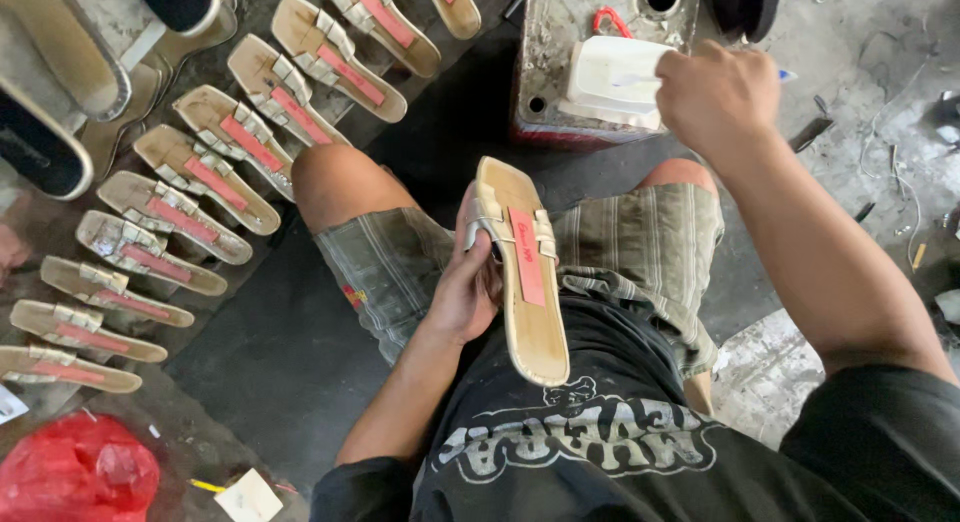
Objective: The person scrubs the insoles of several beige slippers with pink straps using a toothbrush dipped in a white liquid from a plastic container. After scrubbing each slipper, they place it on a nearby shelf and pick up the next one to repeat the process.
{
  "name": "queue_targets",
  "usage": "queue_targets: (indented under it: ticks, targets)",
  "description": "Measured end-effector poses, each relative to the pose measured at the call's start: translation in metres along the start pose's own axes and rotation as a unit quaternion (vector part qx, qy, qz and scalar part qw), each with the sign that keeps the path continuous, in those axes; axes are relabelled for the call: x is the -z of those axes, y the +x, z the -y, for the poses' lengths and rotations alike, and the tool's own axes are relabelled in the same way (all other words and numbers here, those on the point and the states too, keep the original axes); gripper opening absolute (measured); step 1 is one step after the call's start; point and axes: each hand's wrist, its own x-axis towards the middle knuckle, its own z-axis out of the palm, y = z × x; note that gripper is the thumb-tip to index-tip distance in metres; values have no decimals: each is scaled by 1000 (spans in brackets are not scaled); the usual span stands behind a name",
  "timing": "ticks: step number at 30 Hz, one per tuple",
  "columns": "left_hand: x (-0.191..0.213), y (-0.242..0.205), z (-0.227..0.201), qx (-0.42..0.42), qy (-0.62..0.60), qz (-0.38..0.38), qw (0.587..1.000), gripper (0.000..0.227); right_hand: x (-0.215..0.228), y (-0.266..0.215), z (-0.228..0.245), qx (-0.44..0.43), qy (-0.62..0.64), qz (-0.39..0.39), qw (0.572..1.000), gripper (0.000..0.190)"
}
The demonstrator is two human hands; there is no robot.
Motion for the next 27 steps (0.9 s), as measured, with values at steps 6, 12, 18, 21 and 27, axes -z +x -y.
queue_targets:
  ticks: [6,12,18,21,27]
  targets:
    - [-7,2,-7,-3,74,-32,997,89,57,-78,9,-25,196,-22,980,17]
    - [-29,-4,2,-54,140,0,989,89,77,-131,77,14,614,-10,789,18]
    - [-44,-11,-1,-47,195,5,980,87,76,-132,98,49,598,-116,792,16]
    - [-50,-10,-7,-57,185,1,981,88,79,-133,93,77,617,-107,776,16]
    - [-60,-18,-15,-40,191,11,981,89,81,-137,91,77,592,-124,792,16]
